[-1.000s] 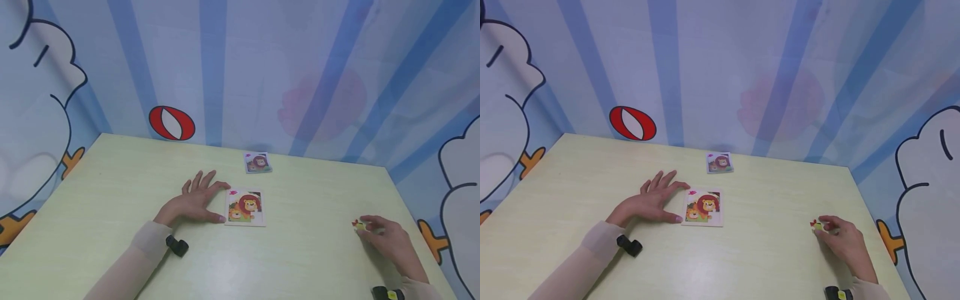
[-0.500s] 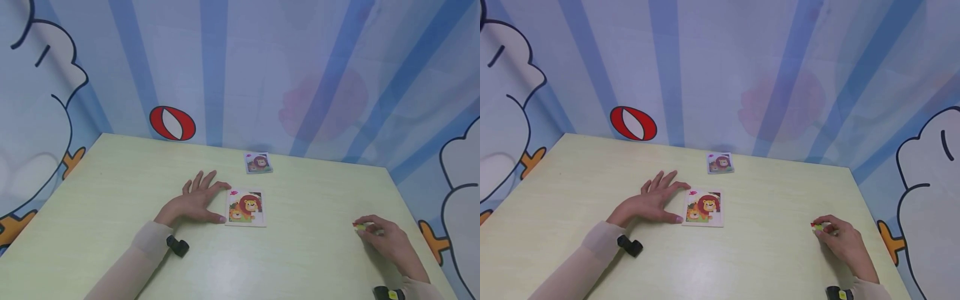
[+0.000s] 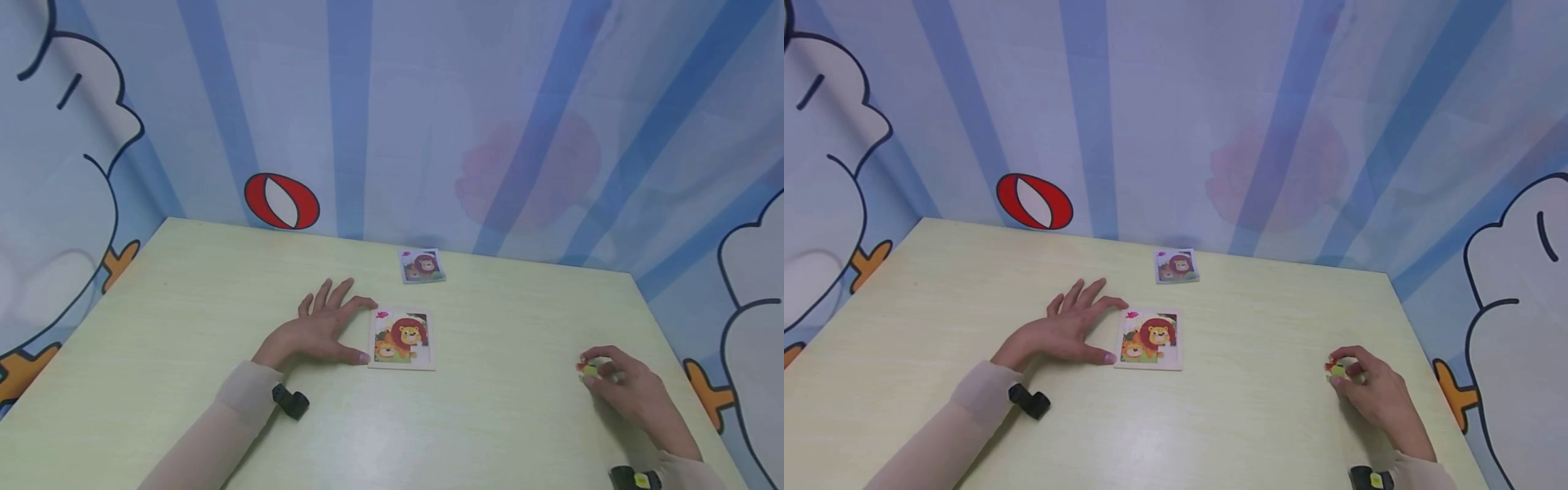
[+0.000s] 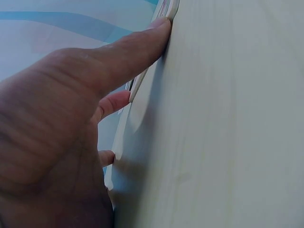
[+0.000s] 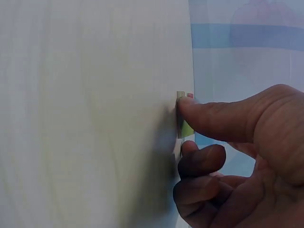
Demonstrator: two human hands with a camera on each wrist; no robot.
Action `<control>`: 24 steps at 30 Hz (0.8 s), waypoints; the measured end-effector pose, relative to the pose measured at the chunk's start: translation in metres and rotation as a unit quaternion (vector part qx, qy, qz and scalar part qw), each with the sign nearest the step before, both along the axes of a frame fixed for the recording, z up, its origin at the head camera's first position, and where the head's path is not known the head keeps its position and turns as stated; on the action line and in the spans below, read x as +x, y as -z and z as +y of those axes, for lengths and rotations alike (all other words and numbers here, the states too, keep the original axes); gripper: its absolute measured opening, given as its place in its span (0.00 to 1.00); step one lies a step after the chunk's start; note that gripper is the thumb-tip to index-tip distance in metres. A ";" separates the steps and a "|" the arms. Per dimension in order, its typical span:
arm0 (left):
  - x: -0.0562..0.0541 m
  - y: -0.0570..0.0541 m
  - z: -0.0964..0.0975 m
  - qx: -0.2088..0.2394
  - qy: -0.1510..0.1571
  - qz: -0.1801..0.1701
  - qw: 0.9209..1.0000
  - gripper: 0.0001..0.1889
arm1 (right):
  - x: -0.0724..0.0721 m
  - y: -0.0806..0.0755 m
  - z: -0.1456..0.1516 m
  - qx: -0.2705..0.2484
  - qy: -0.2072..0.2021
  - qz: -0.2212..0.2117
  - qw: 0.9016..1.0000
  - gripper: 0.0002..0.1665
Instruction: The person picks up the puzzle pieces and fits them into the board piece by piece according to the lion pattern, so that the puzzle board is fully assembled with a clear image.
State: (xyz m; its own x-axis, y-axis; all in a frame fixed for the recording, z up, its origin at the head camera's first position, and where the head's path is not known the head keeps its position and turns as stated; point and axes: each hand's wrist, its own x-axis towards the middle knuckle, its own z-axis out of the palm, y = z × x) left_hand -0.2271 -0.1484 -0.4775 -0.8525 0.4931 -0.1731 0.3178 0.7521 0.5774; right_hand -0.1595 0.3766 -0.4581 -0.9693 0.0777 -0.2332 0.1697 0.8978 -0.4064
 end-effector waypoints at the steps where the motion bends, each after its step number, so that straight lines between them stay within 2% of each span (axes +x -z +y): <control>1: 0.000 -0.002 0.000 0.002 0.000 -0.002 1.000 0.49 | 0.000 0.000 0.001 -0.003 0.002 0.006 1.000 0.28; 5: 0.000 0.001 0.001 -0.007 -0.006 -0.003 1.000 0.50 | 0.001 -0.002 0.002 -0.022 0.019 0.019 0.999 0.28; 8: -0.003 0.009 0.001 -0.016 -0.011 0.002 1.000 0.50 | 0.002 -0.002 0.001 -0.032 0.028 0.028 0.999 0.26; 11: -0.004 0.011 0.001 -0.018 -0.014 0.003 1.000 0.50 | 0.005 -0.001 -0.001 -0.031 0.035 0.050 0.998 0.21; 15: -0.004 0.010 0.001 -0.017 -0.014 0.003 1.000 0.50 | 0.010 0.002 -0.006 -0.030 0.040 0.104 0.993 0.17; 18: -0.003 0.009 0.000 -0.012 -0.010 0.005 1.000 0.50 | 0.013 0.004 -0.009 -0.036 0.042 0.141 0.988 0.17; 24: -0.001 0.005 0.000 -0.001 -0.003 0.007 1.000 0.49 | 0.015 0.003 -0.016 -0.041 0.040 0.174 0.983 0.18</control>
State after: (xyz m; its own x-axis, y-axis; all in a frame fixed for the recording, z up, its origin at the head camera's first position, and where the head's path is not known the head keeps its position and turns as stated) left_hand -0.2281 -0.1487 -0.4821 -0.8575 0.4882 -0.1622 0.3216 0.7548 0.5717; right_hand -0.1446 0.3608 -0.4615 -0.9831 0.1517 0.1029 0.0764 0.8492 -0.5225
